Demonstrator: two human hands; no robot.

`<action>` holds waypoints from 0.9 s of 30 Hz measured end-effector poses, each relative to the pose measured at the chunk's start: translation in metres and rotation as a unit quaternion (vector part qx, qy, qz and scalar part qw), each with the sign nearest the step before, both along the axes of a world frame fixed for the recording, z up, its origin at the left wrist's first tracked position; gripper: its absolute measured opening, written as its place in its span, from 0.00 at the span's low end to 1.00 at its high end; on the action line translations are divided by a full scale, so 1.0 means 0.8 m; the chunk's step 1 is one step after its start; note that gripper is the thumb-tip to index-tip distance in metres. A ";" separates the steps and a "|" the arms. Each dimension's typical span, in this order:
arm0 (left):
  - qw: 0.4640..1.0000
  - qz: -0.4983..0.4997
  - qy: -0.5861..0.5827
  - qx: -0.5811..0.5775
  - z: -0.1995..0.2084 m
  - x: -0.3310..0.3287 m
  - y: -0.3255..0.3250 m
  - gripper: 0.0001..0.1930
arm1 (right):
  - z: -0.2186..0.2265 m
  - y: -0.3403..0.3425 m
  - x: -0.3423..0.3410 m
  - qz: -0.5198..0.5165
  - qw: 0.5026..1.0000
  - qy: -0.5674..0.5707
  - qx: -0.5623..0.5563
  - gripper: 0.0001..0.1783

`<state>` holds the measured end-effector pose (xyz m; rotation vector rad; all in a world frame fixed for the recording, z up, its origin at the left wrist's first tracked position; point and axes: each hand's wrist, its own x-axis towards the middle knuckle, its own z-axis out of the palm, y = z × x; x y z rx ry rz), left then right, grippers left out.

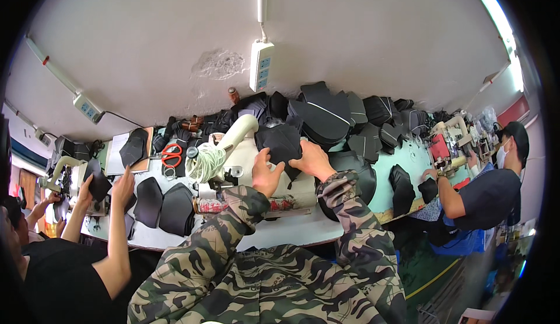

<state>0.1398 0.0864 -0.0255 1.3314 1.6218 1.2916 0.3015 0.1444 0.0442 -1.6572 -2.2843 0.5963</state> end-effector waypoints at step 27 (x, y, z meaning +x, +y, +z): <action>0.984 0.058 0.165 -0.036 0.034 -0.030 0.006 0.54 | 0.037 0.110 0.015 0.087 0.966 0.116 -0.212 0.18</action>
